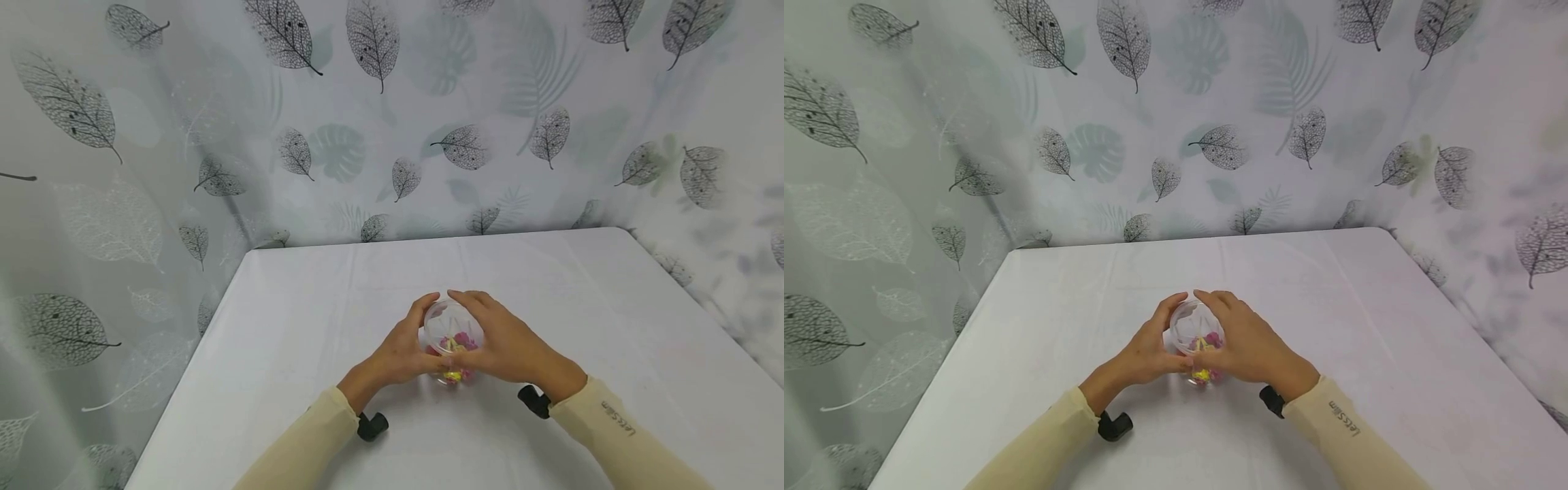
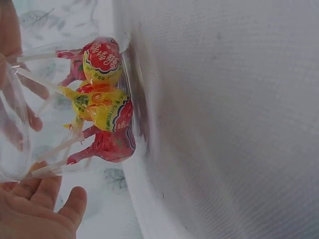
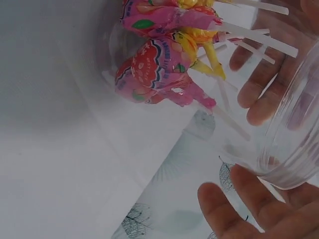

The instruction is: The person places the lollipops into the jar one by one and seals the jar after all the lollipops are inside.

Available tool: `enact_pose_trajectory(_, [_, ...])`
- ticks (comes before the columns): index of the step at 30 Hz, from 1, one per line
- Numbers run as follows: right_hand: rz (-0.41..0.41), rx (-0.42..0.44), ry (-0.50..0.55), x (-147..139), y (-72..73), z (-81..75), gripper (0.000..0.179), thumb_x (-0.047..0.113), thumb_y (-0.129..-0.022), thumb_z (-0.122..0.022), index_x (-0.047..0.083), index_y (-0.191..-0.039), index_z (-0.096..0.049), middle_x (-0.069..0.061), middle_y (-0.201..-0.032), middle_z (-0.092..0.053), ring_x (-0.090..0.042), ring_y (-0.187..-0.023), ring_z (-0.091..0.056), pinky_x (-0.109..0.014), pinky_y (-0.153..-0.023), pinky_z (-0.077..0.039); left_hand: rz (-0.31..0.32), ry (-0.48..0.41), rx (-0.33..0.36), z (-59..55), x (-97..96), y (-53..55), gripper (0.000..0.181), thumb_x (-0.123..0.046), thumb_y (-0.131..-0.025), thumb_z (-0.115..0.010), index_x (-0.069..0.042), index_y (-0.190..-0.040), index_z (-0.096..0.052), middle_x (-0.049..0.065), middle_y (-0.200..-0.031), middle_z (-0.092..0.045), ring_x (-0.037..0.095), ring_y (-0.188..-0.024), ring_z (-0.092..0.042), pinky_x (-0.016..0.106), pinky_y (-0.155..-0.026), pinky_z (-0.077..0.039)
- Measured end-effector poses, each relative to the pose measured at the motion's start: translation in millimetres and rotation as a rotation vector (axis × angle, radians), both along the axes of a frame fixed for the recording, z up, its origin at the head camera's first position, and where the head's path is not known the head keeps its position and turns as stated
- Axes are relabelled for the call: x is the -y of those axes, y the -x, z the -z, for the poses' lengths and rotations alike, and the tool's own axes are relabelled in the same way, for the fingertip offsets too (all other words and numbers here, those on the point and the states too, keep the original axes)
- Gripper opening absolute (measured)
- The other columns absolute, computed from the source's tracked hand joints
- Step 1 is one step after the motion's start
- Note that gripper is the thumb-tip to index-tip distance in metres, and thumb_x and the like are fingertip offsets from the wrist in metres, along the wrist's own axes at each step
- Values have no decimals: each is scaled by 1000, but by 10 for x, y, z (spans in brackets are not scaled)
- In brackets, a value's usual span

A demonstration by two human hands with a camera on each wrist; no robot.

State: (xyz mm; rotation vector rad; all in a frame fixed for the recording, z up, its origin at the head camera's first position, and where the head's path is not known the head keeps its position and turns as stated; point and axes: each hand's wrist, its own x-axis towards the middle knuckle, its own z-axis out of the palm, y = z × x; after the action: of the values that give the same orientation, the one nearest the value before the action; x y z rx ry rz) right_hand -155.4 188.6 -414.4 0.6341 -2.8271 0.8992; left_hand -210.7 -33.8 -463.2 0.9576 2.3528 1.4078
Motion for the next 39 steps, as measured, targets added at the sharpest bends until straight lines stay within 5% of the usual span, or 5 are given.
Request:
enact_pose_trajectory(8, [27,-49,-31,21,-2,-13,94,51,-82,-86,9,-155,-45,-13,-138,-57,-30,-117,-61,-54,-93,-56,1,2,-7,-12,11,-14,110,-31,-83,-90,-27,-164,-16,-3,-155,-50,20,-139,-51,49,-110,-45])
enact_pose_trajectory(15, [-7,14,-20,8,-1,-45,93,40,-84,-84,11,-160,-39,-14,-155,-48,-36,-136,-53,-61,-105,-49,-3,0,3,-13,13,-15,110,-35,-83,-90,-31,-164,-16,-4,-157,-48,20,-141,-49,49,-111,-44])
enact_pose_trajectory(21, [19,-21,-38,27,10,-52,96,49,-81,-87,7,-156,-43,-16,-142,-56,-33,-122,-60,-56,-98,-54,-4,6,-11,-11,20,-9,111,-30,-83,-91,-29,-164,-16,-3,-155,-50,21,-139,-51,51,-111,-44])
enact_pose_trajectory(27, [-1,10,-33,16,2,-60,95,45,-83,-85,11,-159,-40,-14,-153,-50,-35,-133,-55,-60,-103,-51,-5,-2,8,-1,-2,4,109,-36,-82,-90,-29,-164,-17,-4,-155,-49,21,-141,-49,49,-110,-45])
enact_pose_trajectory(39, [34,-36,-76,9,3,-44,97,52,-81,-86,10,-158,-42,-16,-145,-56,-34,-125,-59,-58,-97,-54,-2,11,-5,-13,-2,0,111,-36,-83,-90,-25,-165,-17,-3,-154,-50,20,-138,-51,49,-109,-46])
